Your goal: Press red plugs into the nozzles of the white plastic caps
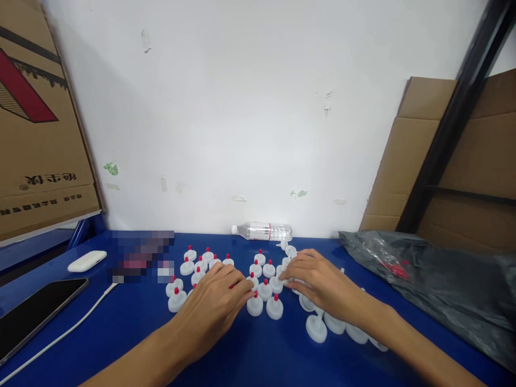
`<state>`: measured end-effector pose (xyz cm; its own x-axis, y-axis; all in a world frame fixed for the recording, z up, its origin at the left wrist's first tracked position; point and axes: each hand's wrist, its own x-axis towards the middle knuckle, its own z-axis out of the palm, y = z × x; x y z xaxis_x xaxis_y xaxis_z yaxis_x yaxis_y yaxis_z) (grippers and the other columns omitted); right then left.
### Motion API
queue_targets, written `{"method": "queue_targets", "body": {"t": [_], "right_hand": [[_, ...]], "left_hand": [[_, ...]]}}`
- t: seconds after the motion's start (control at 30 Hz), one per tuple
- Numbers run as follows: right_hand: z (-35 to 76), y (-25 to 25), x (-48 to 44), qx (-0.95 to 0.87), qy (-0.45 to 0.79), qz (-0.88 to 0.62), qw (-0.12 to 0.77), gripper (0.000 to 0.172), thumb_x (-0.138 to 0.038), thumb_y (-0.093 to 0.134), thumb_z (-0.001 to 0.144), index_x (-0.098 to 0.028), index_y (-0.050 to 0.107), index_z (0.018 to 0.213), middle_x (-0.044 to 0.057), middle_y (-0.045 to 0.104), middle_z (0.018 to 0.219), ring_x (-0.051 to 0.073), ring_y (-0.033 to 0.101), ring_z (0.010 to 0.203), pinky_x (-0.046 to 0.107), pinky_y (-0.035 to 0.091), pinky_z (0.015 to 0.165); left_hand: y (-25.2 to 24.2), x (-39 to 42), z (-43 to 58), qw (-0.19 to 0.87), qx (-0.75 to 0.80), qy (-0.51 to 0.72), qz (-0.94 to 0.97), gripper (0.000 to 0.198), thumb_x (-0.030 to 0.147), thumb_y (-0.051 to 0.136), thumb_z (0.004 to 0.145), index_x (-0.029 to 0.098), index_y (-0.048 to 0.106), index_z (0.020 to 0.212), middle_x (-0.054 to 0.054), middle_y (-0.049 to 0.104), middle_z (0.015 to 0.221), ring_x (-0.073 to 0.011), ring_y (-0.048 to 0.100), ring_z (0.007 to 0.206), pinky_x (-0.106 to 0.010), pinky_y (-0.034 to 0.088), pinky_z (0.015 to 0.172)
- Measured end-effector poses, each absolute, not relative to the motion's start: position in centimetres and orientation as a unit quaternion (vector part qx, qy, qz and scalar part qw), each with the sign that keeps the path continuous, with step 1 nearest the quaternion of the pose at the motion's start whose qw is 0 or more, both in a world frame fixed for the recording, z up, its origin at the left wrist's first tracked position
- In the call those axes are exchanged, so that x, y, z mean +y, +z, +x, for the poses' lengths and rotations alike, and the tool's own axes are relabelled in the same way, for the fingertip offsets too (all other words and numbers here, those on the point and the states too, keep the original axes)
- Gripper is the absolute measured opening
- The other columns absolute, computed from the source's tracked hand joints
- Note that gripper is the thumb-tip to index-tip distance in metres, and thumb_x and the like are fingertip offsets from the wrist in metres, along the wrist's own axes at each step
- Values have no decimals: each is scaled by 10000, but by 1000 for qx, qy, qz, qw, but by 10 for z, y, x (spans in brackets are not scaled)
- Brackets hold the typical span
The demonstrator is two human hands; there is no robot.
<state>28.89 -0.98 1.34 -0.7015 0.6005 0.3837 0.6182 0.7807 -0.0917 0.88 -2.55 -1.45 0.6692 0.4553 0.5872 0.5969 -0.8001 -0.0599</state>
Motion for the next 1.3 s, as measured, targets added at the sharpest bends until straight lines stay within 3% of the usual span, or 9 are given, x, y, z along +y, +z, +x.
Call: {"method": "queue_targets", "body": {"t": [0.1, 0.3, 0.4, 0.53, 0.67, 0.87, 1.0, 1.3], "right_hand": [[289, 14, -12, -915, -9, -348, 202, 359, -354, 634, 1014, -266, 613, 1361, 48, 729, 1243, 251, 644, 1168, 451, 413, 1049], [288, 16, -16, -940, 30, -303, 152, 339, -323, 385, 1115, -313, 660, 1314, 6, 698, 1342, 244, 557, 1338, 492, 329, 1165], [288, 15, -16, -939, 20, -302, 166, 314, -337, 424, 1103, -293, 674, 1290, 24, 716, 1313, 261, 584, 1314, 503, 372, 1144], [289, 15, -16, -904, -6, -332, 268, 304, -427, 669, 979, -252, 683, 1227, 57, 739, 1213, 266, 661, 1169, 445, 484, 1037], [285, 19, -26, -888, -13, -345, 303, 188, -349, 568, 1040, -248, 651, 1175, 65, 681, 1182, 221, 675, 1016, 380, 553, 863], [270, 20, -41, -931, -4, -255, 261, 306, -177, 439, 1071, -222, 508, 1365, 76, 655, 1291, 218, 581, 1193, 410, 506, 1041], [267, 16, -43, -932, 16, -237, 275, 420, -195, 520, 1051, -241, 409, 1454, 71, 644, 1307, 200, 582, 1202, 379, 525, 1033], [266, 11, -45, -934, -10, -216, 286, 461, -115, 486, 1040, -232, 389, 1476, 80, 658, 1320, 213, 590, 1235, 393, 536, 1046]], "left_hand": [[-16, -25, 8, 123, -295, -283, -904, 130, 162, 503, 1046, 195, 628, 1029, -34, 660, 916, -227, 565, 832, -380, 388, 761], [-17, -24, 8, 133, -296, -283, -903, 118, 155, 511, 1039, 198, 621, 1039, -36, 662, 924, -235, 570, 823, -376, 396, 737], [-18, -24, 8, 136, -296, -286, -901, 121, 145, 511, 1036, 203, 614, 1061, -38, 672, 939, -235, 581, 828, -373, 403, 737], [-18, -23, 9, 160, -287, -314, -891, 178, 157, 497, 1048, 197, 576, 1202, -55, 695, 997, -238, 604, 848, -373, 418, 748], [-14, -25, 10, 147, -277, -338, -887, 93, 178, 516, 1050, 198, 601, 1080, -29, 704, 947, -212, 617, 819, -359, 426, 752], [-7, -29, 13, 136, -253, -377, -880, 136, 178, 465, 1073, 205, 596, 1100, -15, 730, 940, -186, 638, 792, -343, 438, 735], [-6, -31, 15, 148, -236, -400, -873, 135, 166, 493, 1064, 193, 592, 1151, -24, 740, 948, -174, 636, 768, -332, 443, 714], [-2, -36, 18, 142, -211, -404, -879, 142, 127, 504, 1050, 194, 615, 1107, -13, 735, 920, -160, 610, 723, -314, 439, 675]]}}
